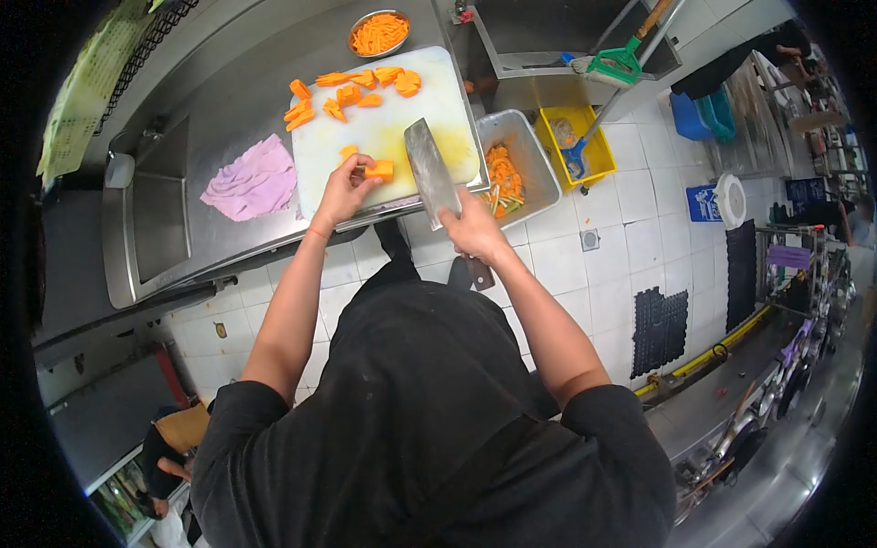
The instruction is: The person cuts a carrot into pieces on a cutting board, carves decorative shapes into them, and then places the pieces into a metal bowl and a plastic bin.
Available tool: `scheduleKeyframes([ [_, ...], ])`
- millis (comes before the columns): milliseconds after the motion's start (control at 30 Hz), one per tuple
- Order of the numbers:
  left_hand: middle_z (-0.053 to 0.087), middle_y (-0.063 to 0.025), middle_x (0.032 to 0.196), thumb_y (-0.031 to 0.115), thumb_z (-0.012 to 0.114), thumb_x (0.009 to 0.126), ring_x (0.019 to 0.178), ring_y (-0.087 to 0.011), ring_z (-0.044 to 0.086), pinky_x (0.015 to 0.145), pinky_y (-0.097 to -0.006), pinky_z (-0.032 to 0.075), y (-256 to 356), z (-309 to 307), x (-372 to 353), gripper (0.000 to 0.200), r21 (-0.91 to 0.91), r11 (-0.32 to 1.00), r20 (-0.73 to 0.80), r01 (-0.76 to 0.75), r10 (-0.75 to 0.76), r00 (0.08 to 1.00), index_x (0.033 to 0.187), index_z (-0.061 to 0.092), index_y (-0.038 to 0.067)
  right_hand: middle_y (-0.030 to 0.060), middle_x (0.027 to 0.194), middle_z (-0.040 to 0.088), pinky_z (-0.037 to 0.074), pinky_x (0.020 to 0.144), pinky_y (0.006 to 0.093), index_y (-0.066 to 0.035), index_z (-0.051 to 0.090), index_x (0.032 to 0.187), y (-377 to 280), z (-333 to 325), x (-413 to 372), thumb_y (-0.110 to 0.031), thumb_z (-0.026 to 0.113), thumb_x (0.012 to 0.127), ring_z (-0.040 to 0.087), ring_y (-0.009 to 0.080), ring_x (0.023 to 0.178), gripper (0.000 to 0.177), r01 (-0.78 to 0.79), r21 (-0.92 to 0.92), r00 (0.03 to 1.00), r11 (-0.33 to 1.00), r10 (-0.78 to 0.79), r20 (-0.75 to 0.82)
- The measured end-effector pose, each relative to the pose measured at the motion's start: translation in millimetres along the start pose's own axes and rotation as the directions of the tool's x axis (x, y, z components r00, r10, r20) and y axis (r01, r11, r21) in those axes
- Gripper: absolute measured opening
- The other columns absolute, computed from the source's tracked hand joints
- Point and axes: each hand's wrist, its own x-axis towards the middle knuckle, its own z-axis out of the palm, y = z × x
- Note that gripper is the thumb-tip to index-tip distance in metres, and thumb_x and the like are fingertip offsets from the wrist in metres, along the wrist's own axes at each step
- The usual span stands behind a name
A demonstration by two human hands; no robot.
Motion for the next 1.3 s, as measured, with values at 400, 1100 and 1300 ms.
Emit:
scheduleKeyframes([
  [400, 0.074, -0.0131, 0.119, 0.010, 0.083, 0.092, 0.108, -0.0318, 0.071, 0.093, -0.0411, 0.059, -20, 46, -40, 0.047, 0.374, 0.835, -0.299, -0.405, 0.521, 0.799, 0.137, 0.074, 0.007, 0.0061, 0.068, 0.061, 0.046, 0.043, 0.0346, 0.002, 0.056, 0.135, -16, 26, -9, -0.025, 0.064, 0.108, 0.055, 0.0144, 0.045, 0.039, -0.092, 0.084, 0.991, 0.992, 0.083, 0.104],
  [1100, 0.076, -0.0162, 0.118, 0.004, 0.082, 0.090, 0.105, -0.0347, 0.072, 0.093, -0.0410, 0.058, -23, 47, -35, 0.046, 0.356, 0.828, -0.329, -0.433, 0.544, 0.772, 0.135, 0.074, 0.004, 0.0100, 0.069, 0.060, 0.046, 0.044, 0.0372, 0.006, 0.054, 0.130, -37, 38, 24, -0.024, 0.062, 0.108, 0.056, 0.0169, 0.047, 0.038, -0.024, -0.207, 0.993, 0.978, 0.047, 0.106],
  [1300, 0.076, -0.0144, 0.118, 0.001, 0.083, 0.087, 0.104, -0.0341, 0.071, 0.091, -0.0418, 0.059, -21, 48, -34, 0.047, 0.353, 0.823, -0.344, -0.445, 0.556, 0.756, 0.134, 0.074, 0.004, 0.0225, 0.079, 0.067, 0.053, 0.051, 0.0443, 0.010, 0.053, 0.122, -39, 43, 43, -0.024, 0.063, 0.107, 0.067, 0.0288, 0.056, 0.039, 0.135, -0.411, 0.990, 0.902, -0.111, 0.082],
])
